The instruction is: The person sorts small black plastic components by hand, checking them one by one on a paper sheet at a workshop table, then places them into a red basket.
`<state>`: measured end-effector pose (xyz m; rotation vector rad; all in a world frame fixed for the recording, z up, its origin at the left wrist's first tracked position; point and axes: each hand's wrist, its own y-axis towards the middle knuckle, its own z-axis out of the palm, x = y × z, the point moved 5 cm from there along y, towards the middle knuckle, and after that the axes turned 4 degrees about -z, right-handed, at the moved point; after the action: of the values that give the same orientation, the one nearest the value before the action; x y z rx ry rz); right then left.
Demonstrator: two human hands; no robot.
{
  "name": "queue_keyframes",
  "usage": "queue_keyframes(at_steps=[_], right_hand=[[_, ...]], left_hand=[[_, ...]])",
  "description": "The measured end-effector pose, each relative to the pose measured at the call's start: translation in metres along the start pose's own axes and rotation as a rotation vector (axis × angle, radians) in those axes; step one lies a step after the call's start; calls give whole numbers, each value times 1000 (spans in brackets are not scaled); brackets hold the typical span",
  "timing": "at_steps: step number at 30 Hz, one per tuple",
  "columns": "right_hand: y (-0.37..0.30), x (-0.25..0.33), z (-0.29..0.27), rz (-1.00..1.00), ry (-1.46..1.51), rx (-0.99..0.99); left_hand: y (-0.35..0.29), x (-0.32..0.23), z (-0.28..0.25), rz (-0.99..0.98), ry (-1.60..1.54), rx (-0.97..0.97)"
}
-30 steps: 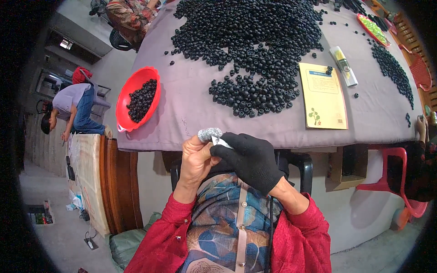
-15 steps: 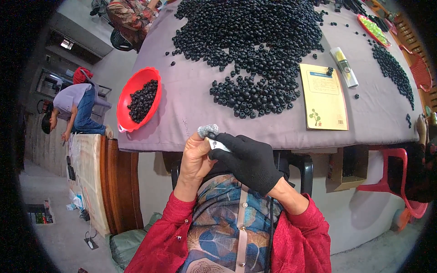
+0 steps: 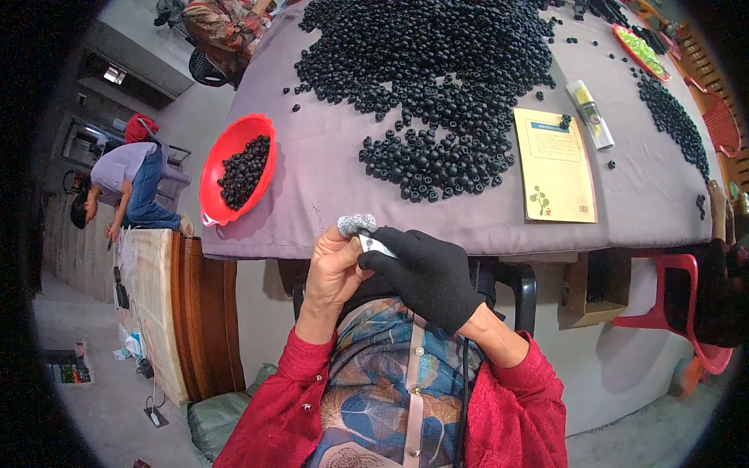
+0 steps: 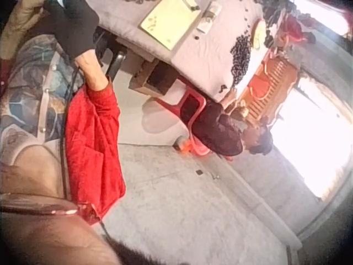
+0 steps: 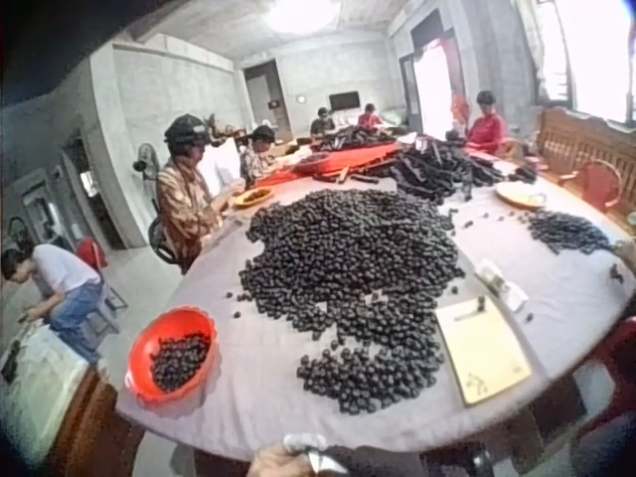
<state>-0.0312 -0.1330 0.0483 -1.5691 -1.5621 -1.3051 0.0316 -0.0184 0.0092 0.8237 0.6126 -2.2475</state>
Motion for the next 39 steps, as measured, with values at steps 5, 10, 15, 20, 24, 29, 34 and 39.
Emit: queue_keyframes(at_steps=[5, 10, 15, 20, 24, 29, 34, 39], right_hand=[[-1, -3, -2, 9, 38, -37], [2, -7, 0, 33, 85, -29], [3, -12, 8, 100, 212, -30], [3, -12, 6, 118, 224, -8], [5, -5, -7, -291, -288, 40], [7, -10, -20, -170, -87, 39], [7, -22, -20, -80, -32, 25], [10, -25, -29, 152, 122, -118]], left_hand=[[2, 2, 1, 2, 8, -14], [2, 1, 0, 1, 37, 3], [1, -3, -4, -9, -14, -20], [8, -11, -28, 15, 2, -168], [12, -79, -73, 356, 292, -364], [6, -187, -142, 677, 707, -702], [19, -165, -123, 687, 1193, -785], [46, -44, -65, 496, 1313, -299]])
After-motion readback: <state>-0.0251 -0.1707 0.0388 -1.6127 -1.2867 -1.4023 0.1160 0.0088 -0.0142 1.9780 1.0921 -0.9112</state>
